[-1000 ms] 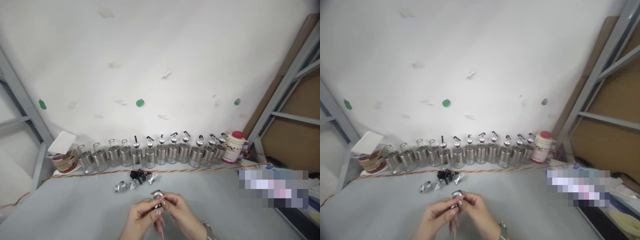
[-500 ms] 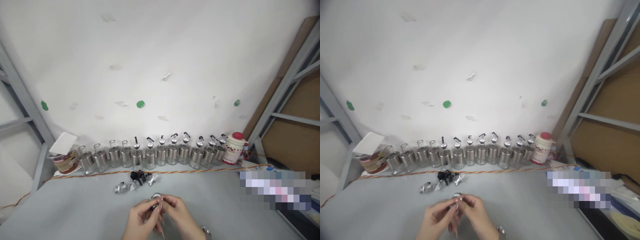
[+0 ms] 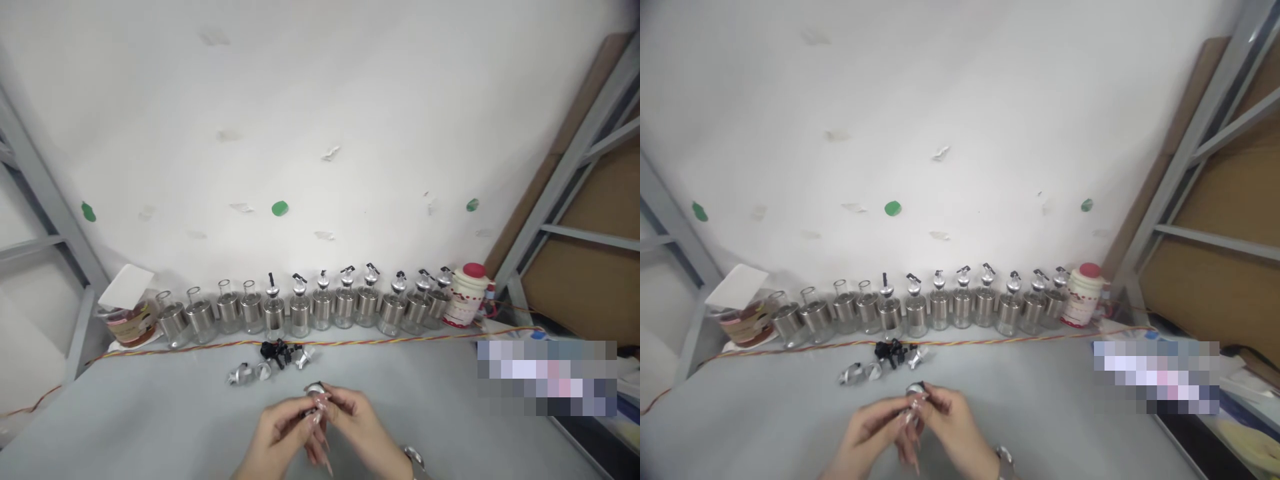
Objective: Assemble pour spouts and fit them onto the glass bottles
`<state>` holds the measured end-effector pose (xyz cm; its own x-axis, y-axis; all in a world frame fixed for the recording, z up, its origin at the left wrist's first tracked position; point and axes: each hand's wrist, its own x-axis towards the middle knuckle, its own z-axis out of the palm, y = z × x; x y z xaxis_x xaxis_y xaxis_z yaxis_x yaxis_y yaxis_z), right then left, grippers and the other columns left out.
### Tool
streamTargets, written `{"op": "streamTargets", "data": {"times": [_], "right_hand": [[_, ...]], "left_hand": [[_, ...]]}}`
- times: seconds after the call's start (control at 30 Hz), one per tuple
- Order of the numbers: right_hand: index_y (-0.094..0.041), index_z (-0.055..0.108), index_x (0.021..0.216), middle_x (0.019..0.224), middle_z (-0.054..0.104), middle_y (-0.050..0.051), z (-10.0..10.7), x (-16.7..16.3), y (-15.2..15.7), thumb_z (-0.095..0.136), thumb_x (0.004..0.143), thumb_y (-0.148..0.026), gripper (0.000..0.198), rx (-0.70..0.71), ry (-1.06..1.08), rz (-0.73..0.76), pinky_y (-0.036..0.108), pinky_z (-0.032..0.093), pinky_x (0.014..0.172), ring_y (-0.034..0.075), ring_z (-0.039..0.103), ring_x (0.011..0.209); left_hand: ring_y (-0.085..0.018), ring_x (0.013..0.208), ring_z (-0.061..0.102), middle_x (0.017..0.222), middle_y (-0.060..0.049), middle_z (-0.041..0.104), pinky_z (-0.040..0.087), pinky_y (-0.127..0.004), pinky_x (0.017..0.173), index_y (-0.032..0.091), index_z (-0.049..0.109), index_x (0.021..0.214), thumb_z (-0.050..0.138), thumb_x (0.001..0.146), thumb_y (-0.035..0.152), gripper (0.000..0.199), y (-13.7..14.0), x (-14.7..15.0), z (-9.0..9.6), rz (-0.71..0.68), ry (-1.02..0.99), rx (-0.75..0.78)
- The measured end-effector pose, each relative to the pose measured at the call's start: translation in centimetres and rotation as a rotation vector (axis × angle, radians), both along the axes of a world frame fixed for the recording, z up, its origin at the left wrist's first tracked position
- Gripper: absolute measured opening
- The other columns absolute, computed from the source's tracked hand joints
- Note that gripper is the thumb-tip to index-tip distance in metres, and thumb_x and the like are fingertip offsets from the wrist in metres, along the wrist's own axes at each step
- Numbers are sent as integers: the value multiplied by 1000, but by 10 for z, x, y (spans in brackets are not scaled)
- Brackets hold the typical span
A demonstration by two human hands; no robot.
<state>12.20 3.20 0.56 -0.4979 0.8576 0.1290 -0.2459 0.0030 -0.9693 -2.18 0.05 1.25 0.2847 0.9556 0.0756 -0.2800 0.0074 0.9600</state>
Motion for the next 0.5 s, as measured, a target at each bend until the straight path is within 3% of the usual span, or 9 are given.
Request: {"op": "streamTargets", "data": {"times": [0.2,0.4,0.5], "right_hand": [[-15,60,70,55,53,-1,6,5,-2,53,76,-45,31,6,-40,-42,24,40,54,12,48,51],[-18,63,84,73,60,3,2,9,4,49,78,-47,33,21,-55,-261,27,42,67,17,53,71],[-17,62,78,69,58,3,0,8,6,49,79,-46,31,17,-63,-299,26,42,64,16,53,66]], "left_hand": [[-19,60,65,72,-3,63,50,-31,57,17,60,98,53,78,36,29,-2,1,6,-45,77,32],[-12,53,57,69,2,55,49,-27,53,25,32,116,57,74,40,51,2,10,-15,34,55,185],[-11,54,56,71,0,59,48,-27,55,22,38,104,52,77,41,35,3,9,-18,88,152,202]]}}
